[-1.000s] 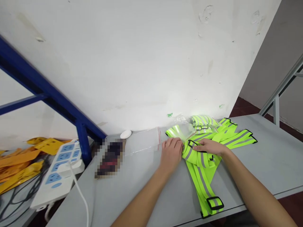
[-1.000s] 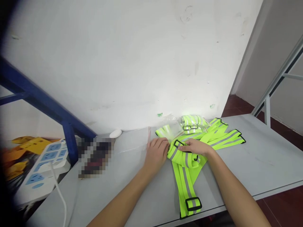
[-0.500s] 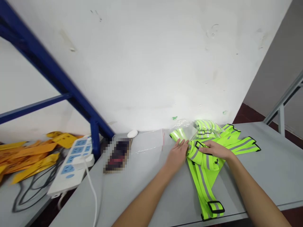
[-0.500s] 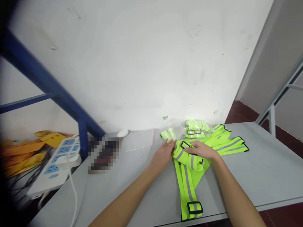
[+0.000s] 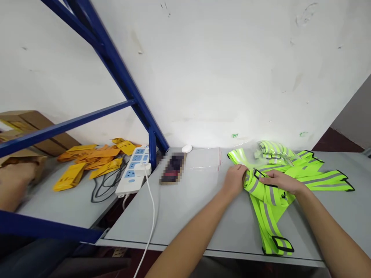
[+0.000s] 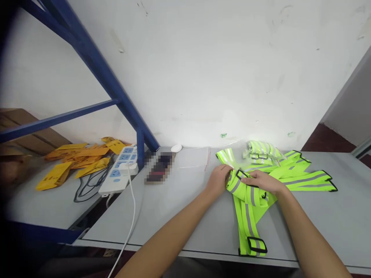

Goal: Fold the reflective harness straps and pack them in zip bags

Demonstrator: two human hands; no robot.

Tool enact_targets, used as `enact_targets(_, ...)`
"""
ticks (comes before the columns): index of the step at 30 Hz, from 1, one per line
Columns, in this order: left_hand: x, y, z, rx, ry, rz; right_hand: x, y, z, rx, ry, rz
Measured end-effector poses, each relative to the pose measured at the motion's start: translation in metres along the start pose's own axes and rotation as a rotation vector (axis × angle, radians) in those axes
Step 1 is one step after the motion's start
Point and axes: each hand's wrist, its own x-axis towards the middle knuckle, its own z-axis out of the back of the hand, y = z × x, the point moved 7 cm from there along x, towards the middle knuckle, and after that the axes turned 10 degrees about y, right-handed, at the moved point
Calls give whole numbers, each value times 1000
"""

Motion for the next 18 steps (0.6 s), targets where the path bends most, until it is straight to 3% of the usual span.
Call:
enact_targets(8,-6,-4,26,45,-178,1,4,-4,7,-9,-143,-12)
enact_targets(11,-6,2,27,-11,-229,31,6,-5,7,29,-106,16)
enact_targets(16,4,19,10,-104,-44,132,5,-1,-2,66,35,23)
enact_targets(18,6,19,6,-117,21,121,2,8,0,116,-53,49)
